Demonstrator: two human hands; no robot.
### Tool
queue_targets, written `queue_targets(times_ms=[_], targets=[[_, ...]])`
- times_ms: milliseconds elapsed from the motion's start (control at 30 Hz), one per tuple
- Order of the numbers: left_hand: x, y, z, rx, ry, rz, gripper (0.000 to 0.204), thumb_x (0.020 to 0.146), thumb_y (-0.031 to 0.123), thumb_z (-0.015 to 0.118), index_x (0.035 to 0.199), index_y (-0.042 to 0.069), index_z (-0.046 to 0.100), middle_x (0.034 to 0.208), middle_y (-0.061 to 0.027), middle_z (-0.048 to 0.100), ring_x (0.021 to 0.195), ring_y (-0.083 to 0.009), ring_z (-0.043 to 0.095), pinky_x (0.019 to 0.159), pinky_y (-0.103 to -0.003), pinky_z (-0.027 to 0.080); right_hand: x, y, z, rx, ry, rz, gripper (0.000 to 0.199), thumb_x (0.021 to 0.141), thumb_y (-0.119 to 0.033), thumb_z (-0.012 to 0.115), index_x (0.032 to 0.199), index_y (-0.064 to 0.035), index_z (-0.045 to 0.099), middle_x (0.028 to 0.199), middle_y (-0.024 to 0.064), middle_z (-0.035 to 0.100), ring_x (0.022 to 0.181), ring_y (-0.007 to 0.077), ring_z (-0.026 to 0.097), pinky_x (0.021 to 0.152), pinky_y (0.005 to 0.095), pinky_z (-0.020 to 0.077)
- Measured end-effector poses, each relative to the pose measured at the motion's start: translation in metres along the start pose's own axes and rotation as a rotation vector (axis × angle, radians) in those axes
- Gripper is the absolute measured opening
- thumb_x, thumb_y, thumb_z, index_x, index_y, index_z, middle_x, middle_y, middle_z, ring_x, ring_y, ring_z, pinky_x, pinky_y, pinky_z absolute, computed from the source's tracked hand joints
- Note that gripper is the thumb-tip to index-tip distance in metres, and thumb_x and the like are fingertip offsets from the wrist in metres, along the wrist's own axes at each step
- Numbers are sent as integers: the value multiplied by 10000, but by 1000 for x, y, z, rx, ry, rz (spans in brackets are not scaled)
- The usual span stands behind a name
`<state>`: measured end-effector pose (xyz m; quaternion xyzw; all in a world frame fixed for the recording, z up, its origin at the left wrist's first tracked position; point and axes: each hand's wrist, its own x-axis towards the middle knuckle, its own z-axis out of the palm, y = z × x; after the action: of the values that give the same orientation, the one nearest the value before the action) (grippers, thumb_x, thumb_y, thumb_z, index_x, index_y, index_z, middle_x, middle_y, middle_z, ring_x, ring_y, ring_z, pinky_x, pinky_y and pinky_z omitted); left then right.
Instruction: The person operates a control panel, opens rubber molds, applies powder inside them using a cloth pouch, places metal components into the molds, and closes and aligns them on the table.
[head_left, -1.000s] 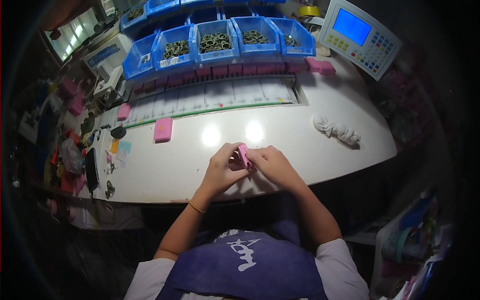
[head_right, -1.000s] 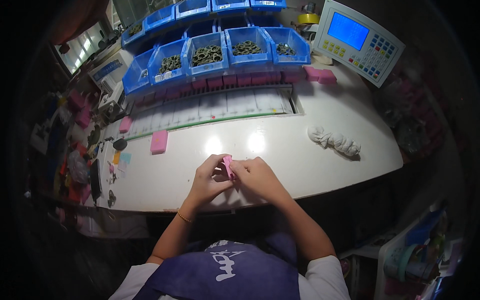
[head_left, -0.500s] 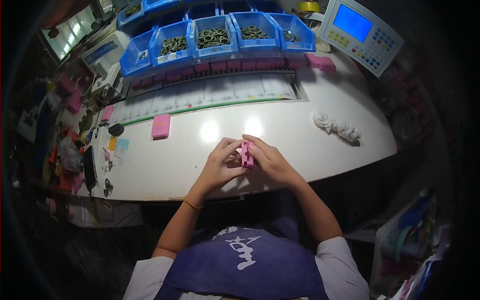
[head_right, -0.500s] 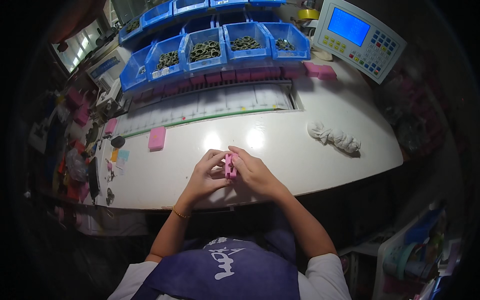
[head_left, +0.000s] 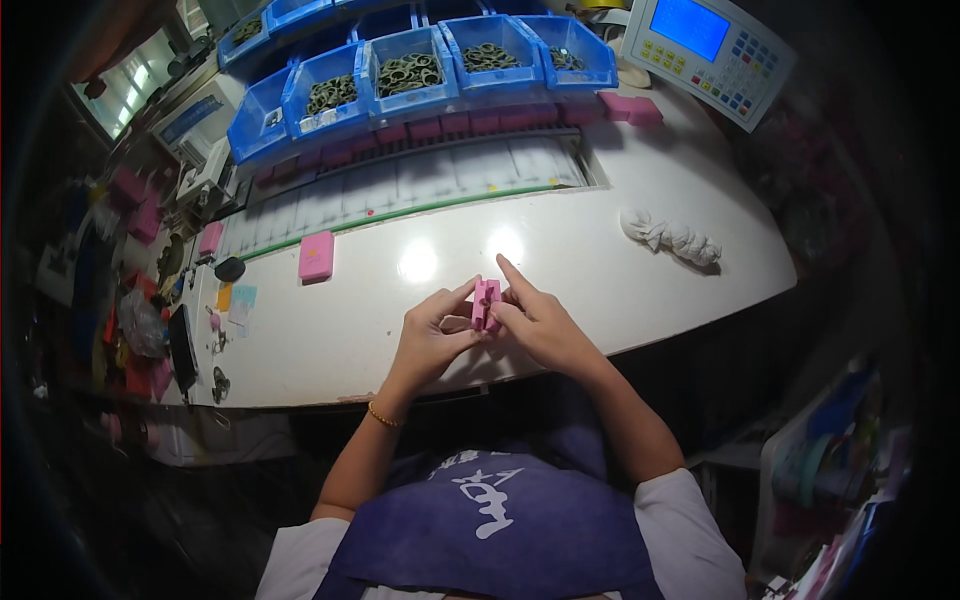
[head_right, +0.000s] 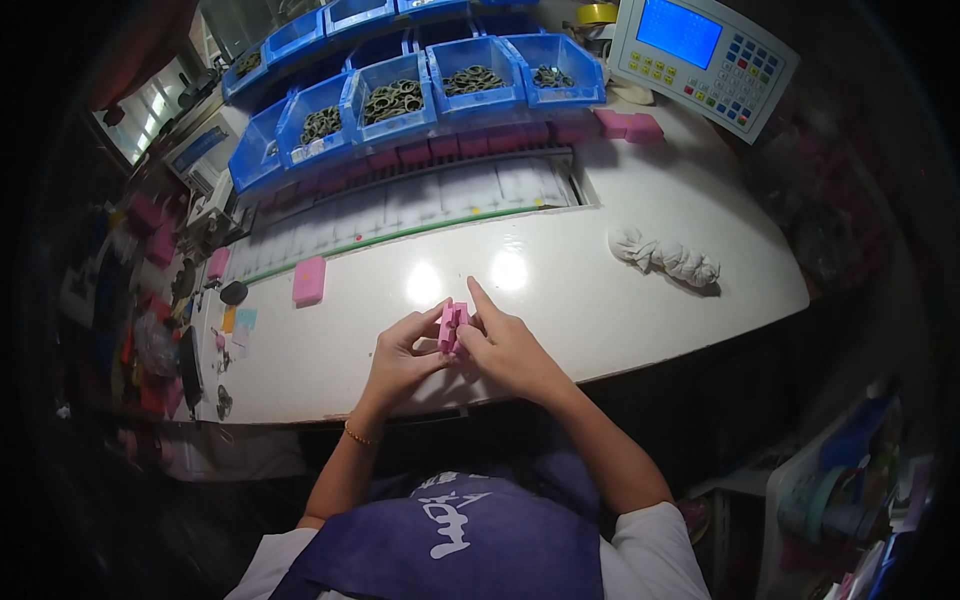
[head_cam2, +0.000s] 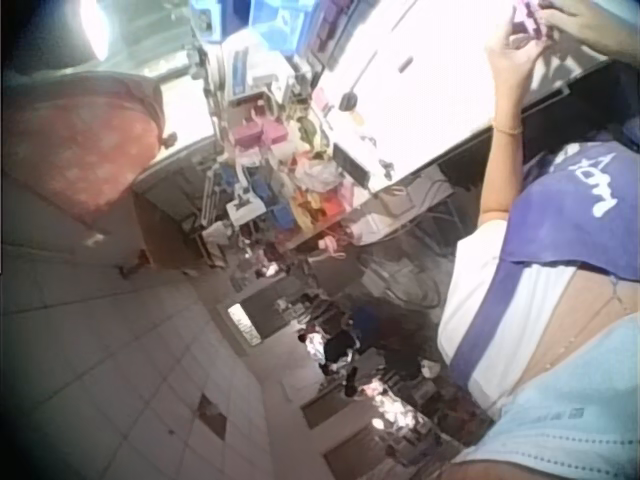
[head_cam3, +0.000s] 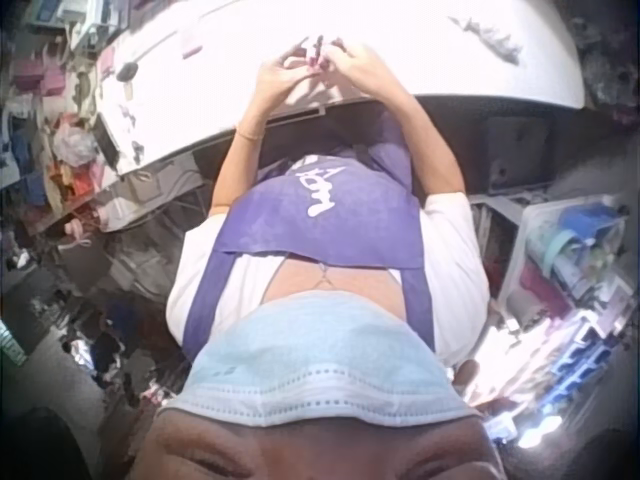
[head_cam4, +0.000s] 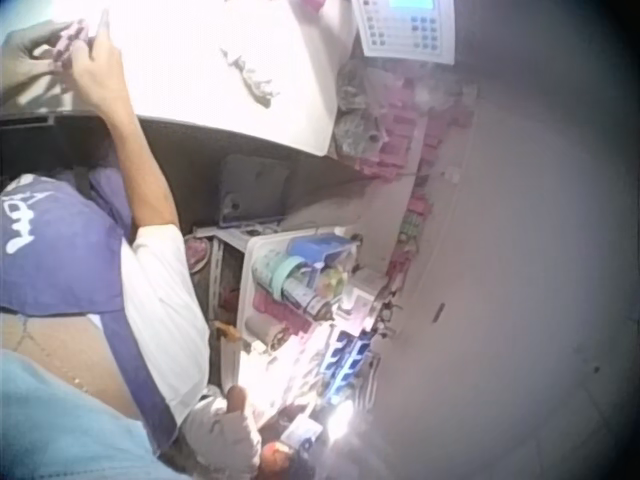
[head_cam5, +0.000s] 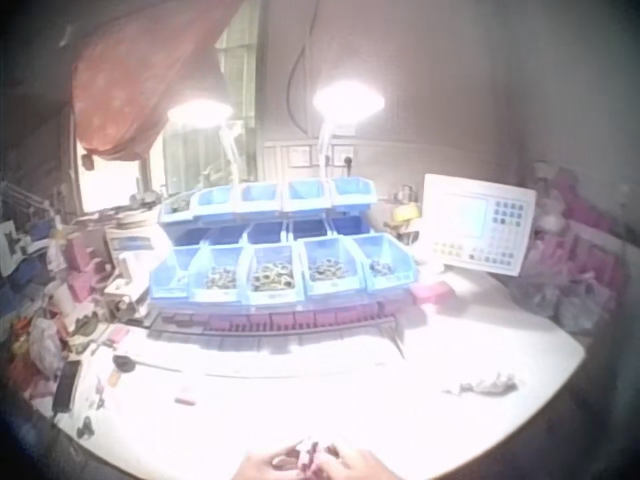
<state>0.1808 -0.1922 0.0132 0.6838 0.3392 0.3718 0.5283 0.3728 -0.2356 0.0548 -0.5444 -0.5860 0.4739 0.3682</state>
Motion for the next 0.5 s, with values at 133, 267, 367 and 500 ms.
queue_targets(times_ms=[133,267,367,500], targets=[[-3,8,5,-13,23,-23,665,792,42,799,1399,8,532,1067,-131,675,983,-208,701,878,-348,605,1,7,0,-61,30,-57,687,940,-188,446,1529,80,214,978,255,671,919,318,670,902,367,487],[-5,27,13,92,93,-67,592,849,74,756,1385,-33,528,1028,-173,699,928,-211,714,842,-350,610,0,4,0,-23,0,-39,680,942,-192,451,1527,75,229,1021,280,668,946,347,668,921,379,480],[-7,35,22,199,166,-45,525,895,71,697,1388,-13,538,958,-160,716,859,-175,711,793,-315,597,1,5,0,5,-15,-26,669,949,-195,459,1523,75,244,1043,287,668,971,349,666,935,376,475],[-4,39,27,358,202,87,450,915,28,636,1361,8,577,916,-153,730,791,-146,710,730,-291,587,0,6,0,-13,-31,-53,641,968,-169,477,1532,45,263,1051,211,663,960,254,645,919,331,479]])
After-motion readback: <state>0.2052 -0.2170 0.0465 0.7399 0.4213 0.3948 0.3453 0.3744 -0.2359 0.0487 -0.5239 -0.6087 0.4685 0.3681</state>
